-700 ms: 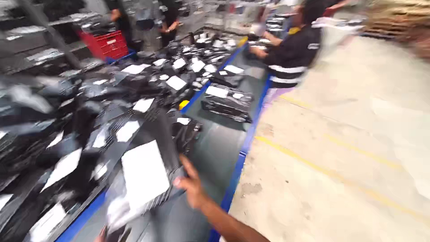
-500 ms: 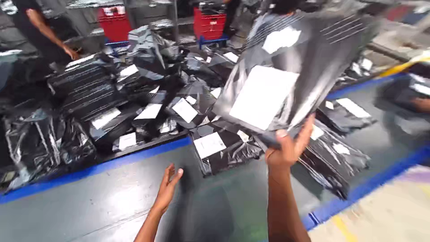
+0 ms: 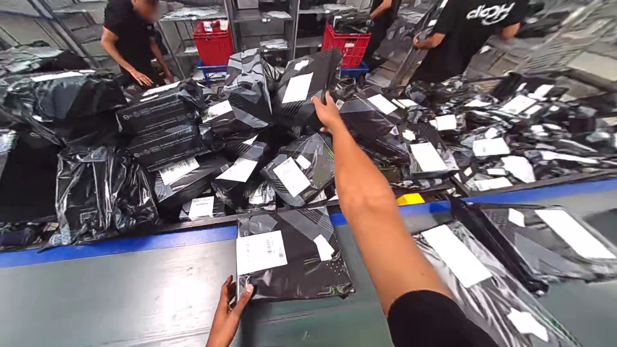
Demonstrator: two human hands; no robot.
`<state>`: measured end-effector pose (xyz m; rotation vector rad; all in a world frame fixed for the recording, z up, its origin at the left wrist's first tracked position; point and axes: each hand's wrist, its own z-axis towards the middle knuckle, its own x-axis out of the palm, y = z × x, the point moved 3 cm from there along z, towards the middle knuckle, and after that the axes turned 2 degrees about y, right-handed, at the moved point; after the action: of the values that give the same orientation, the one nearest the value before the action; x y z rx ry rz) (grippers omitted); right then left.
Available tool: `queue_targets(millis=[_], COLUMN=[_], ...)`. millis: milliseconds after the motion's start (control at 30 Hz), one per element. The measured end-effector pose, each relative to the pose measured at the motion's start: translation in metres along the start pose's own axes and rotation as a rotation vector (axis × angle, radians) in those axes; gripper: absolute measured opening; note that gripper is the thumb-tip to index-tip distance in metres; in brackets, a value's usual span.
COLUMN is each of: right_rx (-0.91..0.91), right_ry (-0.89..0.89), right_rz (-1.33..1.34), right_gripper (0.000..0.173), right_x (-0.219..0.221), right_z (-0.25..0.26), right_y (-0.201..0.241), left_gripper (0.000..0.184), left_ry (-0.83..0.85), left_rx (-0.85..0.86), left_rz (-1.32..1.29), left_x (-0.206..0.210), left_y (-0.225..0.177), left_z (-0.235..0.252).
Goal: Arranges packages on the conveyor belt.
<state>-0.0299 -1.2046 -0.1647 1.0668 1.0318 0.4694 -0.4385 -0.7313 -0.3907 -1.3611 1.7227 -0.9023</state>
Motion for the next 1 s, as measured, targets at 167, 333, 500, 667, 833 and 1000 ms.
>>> queue_targets(millis=[167, 333, 500, 667, 833, 1000], right_rx=[-0.095, -0.208, 0.012, 0.369, 0.429, 0.235], right_ry=[-0.16, 0.214, -0.14, -0.357, -0.305, -0.471], right_rz=[-0.111, -0.232, -0.4, -0.571, -0.12, 0.065], right_gripper=[0.108, 0.063, 0.063, 0.108, 0.06, 0.039], right_x=[0.015, -0.006, -0.115, -0.227, -0.197, -0.128], right_z=[-0.052, -0.259, -0.49, -0.63, -0.666, -0.682], right_y=[-0.001, -0.049, -0.162, -0.242, -0.278, -0.256], left_gripper=[0.079, 0.066, 0.057, 0.058, 0.057, 0.058], left_ry=[-0.141, -0.191, -0.113, -0.128, -0.193, -0.26], left_rx=[0.07, 0.059, 0.093, 0.095, 0.076, 0.08], left_rz=[0.049, 0.015, -0.059, -0.077, -0.085, -0.019], left_x=[-0.035, -0.1, -0.163, -0.21, -0.231, -0.234], left_y=[-0.002, 0.003, 0.009, 0.023, 0.042, 0.073], left_z=[0.004, 0.003, 0.006, -0.008, -0.042, -0.1])
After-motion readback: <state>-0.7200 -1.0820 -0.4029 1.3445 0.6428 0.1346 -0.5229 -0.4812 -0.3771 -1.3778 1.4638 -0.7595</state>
